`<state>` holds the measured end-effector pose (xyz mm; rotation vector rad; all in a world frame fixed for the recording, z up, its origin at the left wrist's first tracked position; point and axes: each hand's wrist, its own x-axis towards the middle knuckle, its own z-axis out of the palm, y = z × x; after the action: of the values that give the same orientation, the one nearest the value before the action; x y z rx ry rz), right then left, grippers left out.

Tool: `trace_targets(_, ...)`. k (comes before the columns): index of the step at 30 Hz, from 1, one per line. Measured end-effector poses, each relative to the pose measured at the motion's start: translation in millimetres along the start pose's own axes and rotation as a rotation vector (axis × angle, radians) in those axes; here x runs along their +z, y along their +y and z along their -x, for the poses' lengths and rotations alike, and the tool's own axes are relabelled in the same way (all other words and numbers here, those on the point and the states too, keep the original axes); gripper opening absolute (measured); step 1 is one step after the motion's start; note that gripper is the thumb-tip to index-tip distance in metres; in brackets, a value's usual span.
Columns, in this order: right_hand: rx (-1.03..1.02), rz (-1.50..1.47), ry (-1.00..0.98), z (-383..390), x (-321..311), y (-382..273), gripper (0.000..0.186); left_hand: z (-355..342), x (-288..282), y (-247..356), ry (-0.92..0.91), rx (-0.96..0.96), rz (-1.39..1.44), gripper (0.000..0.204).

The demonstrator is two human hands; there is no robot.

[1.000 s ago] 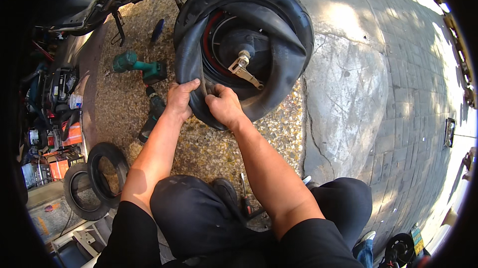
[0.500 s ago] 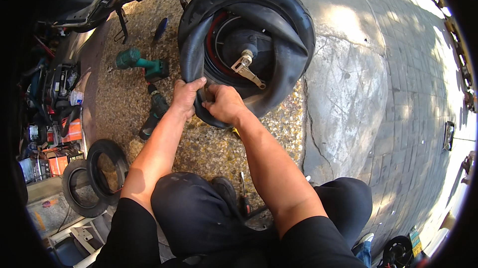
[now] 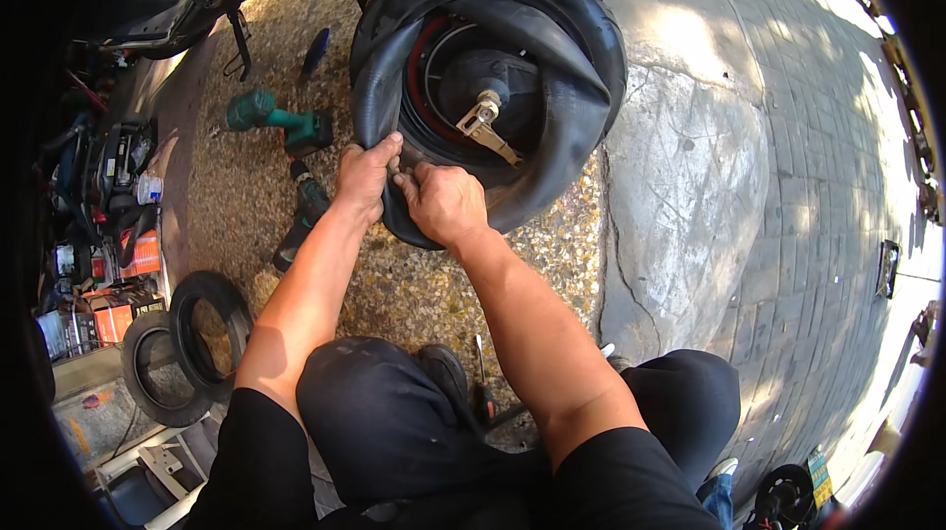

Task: The person installs a motorcycle tire onto a rim. They place the tire on the rim, insert the inner tube, and work the tire bead onto the rim by hand, using a spray lubricant to ease installation.

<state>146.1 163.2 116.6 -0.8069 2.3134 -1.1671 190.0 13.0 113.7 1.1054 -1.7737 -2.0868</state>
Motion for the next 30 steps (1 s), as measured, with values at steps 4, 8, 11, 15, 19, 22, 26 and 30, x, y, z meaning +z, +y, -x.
trace_targets(4,-0.24,-0.093,0.154,9,18,34,0.018,-5,8,-3,0.112,0.016,-0.072,0.013)
trace_targets(8,-0.026,-0.091,0.099,13,8,41,0.021,9,5,-1,-0.082,-0.082,0.138,0.009)
trace_targets(11,0.144,-0.095,0.071,14,1,29,0.028,12,2,-3,-0.144,-0.079,0.091,0.01)
trace_targets(15,0.117,-0.116,0.01,14,-9,9,0.026,10,15,-3,0.002,-0.024,-0.041,0.01)
trace_targets(19,-0.158,-0.079,-0.006,14,-9,27,0.021,2,16,-6,0.158,-0.001,-0.077,0.024)
trace_targets(22,-0.242,-0.04,0.017,17,-15,34,0.022,4,17,-2,0.15,0.002,-0.006,0.025)
trace_targets(26,-0.113,-0.065,-0.006,18,-21,34,0.022,10,11,0,0.011,-0.02,0.144,0.018)
trace_targets(30,-0.037,-0.262,0.018,13,-18,24,0.011,22,7,-10,-0.109,-0.043,0.039,0.012)
